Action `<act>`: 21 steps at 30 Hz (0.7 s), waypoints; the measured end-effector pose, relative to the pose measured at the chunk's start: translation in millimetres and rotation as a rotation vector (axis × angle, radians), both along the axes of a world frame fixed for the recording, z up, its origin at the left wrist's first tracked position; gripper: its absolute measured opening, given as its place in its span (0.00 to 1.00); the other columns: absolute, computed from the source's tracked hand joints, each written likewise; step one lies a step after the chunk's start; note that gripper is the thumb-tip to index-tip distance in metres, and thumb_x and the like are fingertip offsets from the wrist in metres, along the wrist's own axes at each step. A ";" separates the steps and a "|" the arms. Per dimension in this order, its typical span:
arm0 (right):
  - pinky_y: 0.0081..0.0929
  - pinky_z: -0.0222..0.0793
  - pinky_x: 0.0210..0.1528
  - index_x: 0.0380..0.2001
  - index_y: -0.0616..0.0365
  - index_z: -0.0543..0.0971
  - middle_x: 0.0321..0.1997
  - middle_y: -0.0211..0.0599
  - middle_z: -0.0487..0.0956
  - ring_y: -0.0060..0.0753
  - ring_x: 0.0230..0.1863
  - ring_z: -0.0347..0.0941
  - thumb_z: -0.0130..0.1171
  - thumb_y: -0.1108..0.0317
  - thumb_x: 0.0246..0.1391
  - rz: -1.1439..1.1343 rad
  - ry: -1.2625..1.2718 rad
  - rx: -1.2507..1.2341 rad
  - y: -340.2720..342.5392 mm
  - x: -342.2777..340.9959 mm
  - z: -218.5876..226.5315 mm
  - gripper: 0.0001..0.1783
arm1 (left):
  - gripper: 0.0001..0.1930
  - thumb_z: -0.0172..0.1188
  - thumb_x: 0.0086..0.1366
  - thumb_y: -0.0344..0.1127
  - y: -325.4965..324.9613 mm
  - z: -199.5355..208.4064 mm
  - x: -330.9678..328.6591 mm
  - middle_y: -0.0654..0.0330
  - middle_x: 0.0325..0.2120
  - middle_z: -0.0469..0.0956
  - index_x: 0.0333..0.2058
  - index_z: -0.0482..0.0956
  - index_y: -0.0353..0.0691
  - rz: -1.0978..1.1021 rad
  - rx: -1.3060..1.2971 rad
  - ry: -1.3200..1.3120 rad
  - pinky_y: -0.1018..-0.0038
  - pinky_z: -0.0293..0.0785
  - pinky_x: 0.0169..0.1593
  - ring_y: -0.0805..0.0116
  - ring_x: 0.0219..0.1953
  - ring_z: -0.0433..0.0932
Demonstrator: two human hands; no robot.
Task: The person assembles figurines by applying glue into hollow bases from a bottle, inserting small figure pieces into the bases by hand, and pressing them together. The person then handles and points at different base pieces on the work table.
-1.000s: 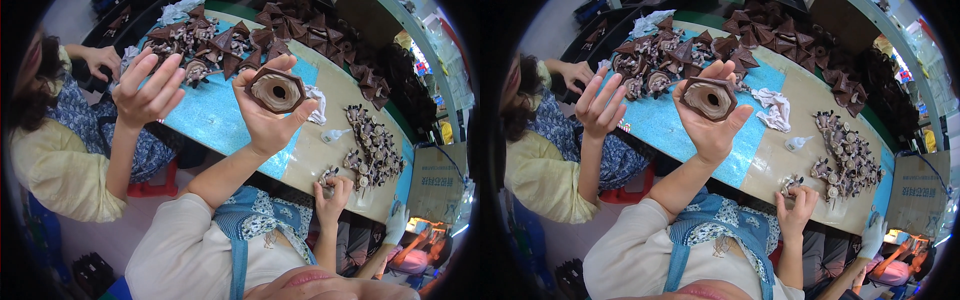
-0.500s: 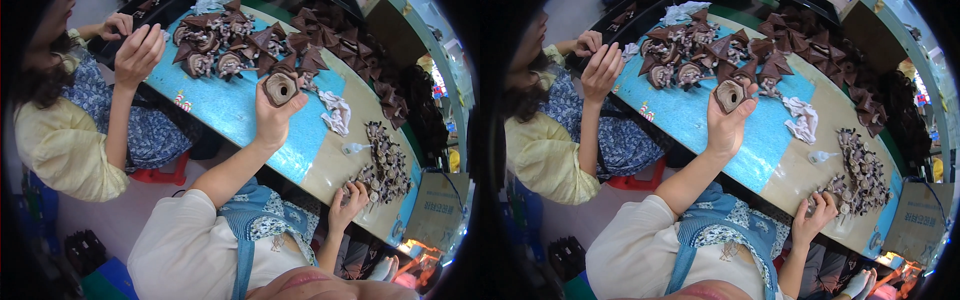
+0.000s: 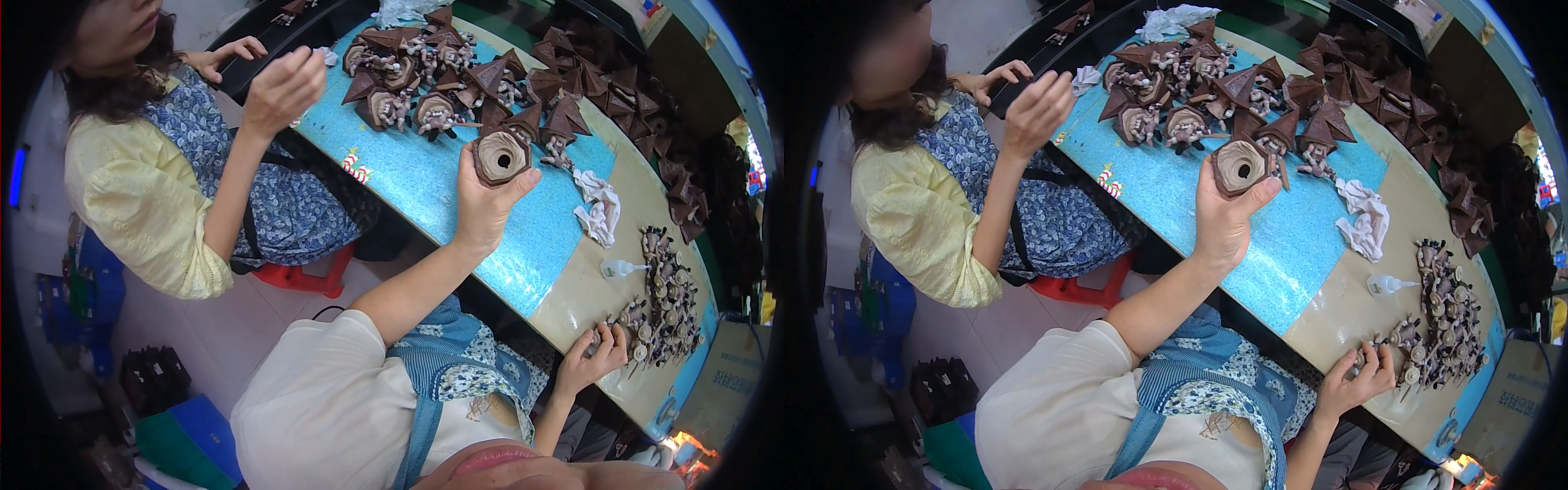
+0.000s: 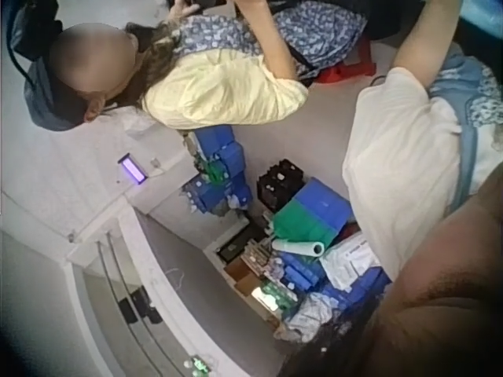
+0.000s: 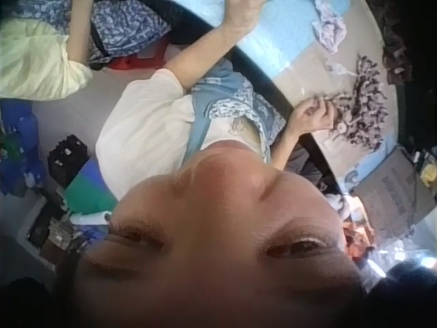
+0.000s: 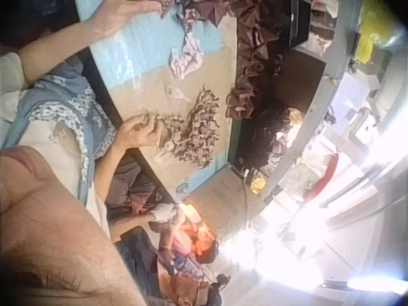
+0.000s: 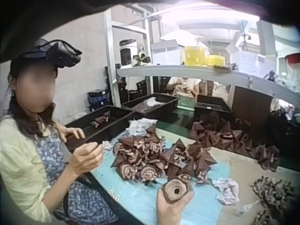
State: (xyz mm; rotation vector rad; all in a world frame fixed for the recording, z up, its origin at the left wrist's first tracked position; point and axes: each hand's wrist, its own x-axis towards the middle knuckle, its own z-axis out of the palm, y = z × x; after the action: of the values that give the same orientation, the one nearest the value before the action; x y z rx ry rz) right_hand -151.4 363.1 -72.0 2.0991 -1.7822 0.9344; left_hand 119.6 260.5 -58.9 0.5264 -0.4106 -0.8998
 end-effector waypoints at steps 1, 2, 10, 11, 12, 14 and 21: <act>0.41 0.58 0.55 0.39 0.63 0.78 0.51 0.49 0.71 0.50 0.53 0.62 0.58 0.74 0.51 -0.005 -0.010 -0.010 0.3 -1.2 -1.4 0.11 | 0.28 0.70 0.52 0.19 1.4 3.5 3.1 0.60 0.43 0.74 0.49 0.65 0.38 0.007 0.002 -0.039 0.74 0.75 0.51 0.71 0.46 0.75; 0.41 0.59 0.55 0.39 0.62 0.79 0.51 0.49 0.71 0.49 0.52 0.62 0.58 0.75 0.50 -0.011 -0.018 -0.020 0.7 -1.9 -2.4 0.11 | 0.28 0.71 0.52 0.20 2.4 5.9 6.5 0.60 0.42 0.74 0.47 0.64 0.38 0.012 0.003 -0.077 0.75 0.75 0.49 0.73 0.44 0.75; 0.41 0.59 0.54 0.38 0.62 0.79 0.51 0.47 0.72 0.49 0.52 0.63 0.59 0.74 0.49 -0.012 -0.014 -0.035 -2.5 3.4 -1.9 0.12 | 0.26 0.69 0.54 0.21 0.5 2.3 33.2 0.61 0.42 0.74 0.50 0.66 0.38 0.074 -0.030 -0.083 0.76 0.75 0.50 0.74 0.43 0.75; 0.41 0.59 0.54 0.38 0.62 0.79 0.51 0.47 0.72 0.49 0.52 0.63 0.59 0.74 0.49 -0.018 -0.017 -0.032 -2.2 2.9 -1.6 0.12 | 0.26 0.69 0.55 0.21 -0.6 -0.9 34.7 0.61 0.42 0.74 0.50 0.66 0.37 0.066 -0.020 -0.077 0.77 0.74 0.49 0.75 0.43 0.75; 0.42 0.59 0.55 0.38 0.62 0.79 0.51 0.47 0.72 0.49 0.52 0.63 0.59 0.74 0.49 -0.025 -0.021 -0.029 -2.0 2.5 -1.7 0.12 | 0.26 0.68 0.56 0.21 -1.7 -2.5 35.1 0.62 0.42 0.73 0.50 0.66 0.37 0.056 -0.011 -0.072 0.78 0.73 0.49 0.75 0.43 0.74; 0.42 0.59 0.55 0.38 0.62 0.79 0.51 0.47 0.72 0.49 0.52 0.63 0.59 0.74 0.49 -0.026 -0.015 -0.034 -1.6 1.5 -2.4 0.11 | 0.24 0.68 0.55 0.21 -2.3 1.3 33.5 0.63 0.42 0.74 0.49 0.69 0.38 0.111 -0.024 -0.147 0.78 0.72 0.49 0.76 0.43 0.73; 0.42 0.59 0.55 0.38 0.61 0.80 0.51 0.46 0.72 0.49 0.52 0.63 0.59 0.74 0.49 -0.030 -0.007 -0.035 -0.5 1.6 -1.1 0.11 | 0.21 0.67 0.55 0.20 -0.3 -2.0 38.0 0.65 0.40 0.74 0.47 0.71 0.38 0.222 0.078 -0.305 0.79 0.71 0.47 0.77 0.41 0.73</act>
State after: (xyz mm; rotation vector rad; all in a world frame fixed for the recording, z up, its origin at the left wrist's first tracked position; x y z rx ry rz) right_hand -149.8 362.6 -73.1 2.0452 -1.7818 0.9589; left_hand 157.6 260.2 -60.9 0.7696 -0.5821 -0.6242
